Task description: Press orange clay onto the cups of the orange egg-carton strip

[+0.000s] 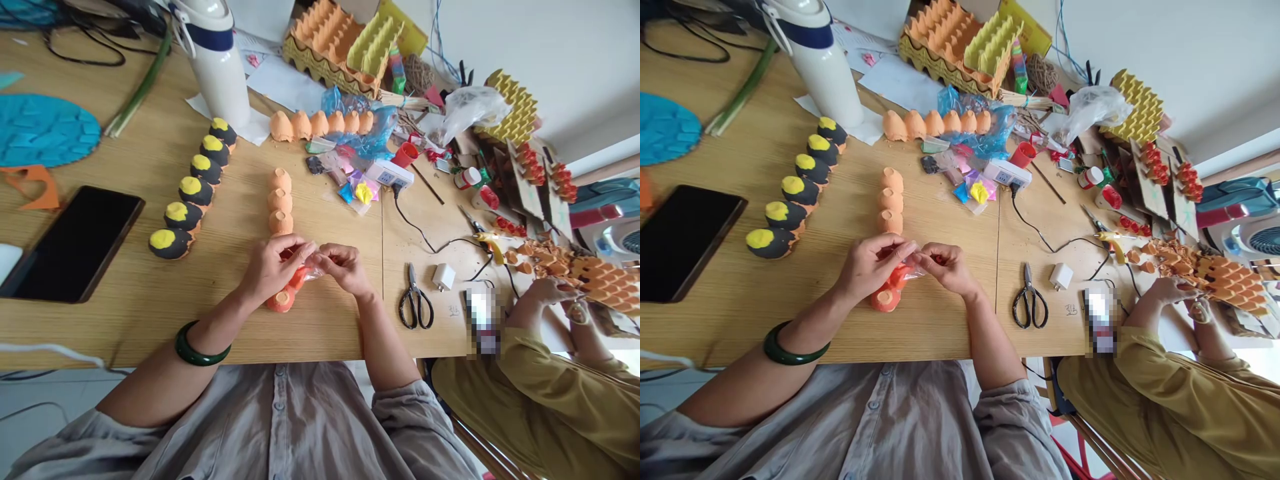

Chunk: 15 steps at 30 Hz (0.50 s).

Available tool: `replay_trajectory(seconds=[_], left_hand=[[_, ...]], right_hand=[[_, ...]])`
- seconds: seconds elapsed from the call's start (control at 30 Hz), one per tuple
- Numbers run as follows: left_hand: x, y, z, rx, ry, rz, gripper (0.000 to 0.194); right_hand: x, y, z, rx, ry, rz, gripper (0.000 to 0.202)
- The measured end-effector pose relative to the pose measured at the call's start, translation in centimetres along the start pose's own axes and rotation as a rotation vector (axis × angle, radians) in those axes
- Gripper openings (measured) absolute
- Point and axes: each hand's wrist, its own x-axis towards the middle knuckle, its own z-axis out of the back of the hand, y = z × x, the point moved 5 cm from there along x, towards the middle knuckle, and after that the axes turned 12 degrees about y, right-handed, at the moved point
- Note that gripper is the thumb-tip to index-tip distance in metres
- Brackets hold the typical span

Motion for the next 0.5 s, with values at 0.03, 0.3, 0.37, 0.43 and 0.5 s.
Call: replay_trajectory(seconds=[0.03,0.3,0.37,0.43,0.5], left_hand=[[-0.1,-0.1,0.2,0.035,-0.023,-0.014,0.032],[0.0,1.0,0.7,0.017,-0.097,0.031,0.040],[0.1,0.8,0.7,0.082,-0.061,0.019,0.037],[0.1,0.3,0.8,0.135,-0.066,0.003,0.035],[0.1,-0.1,0.8,0.121,-0.070,-0.005,0.035]], right_hand=[[0.0,-0.1,0.0,0.004,-0.001,-0.002,0.064],[0.0,-0.1,-0.4,-0.007,0.012,0.004,0.068],[0.1,-0.2,-0.5,0.017,0.007,-0.007,0.069],[0.3,-0.5,-0.6,0.070,-0.004,-0.032,0.070],[0.3,-0.5,-0.6,0.114,-0.031,-0.041,0.070]])
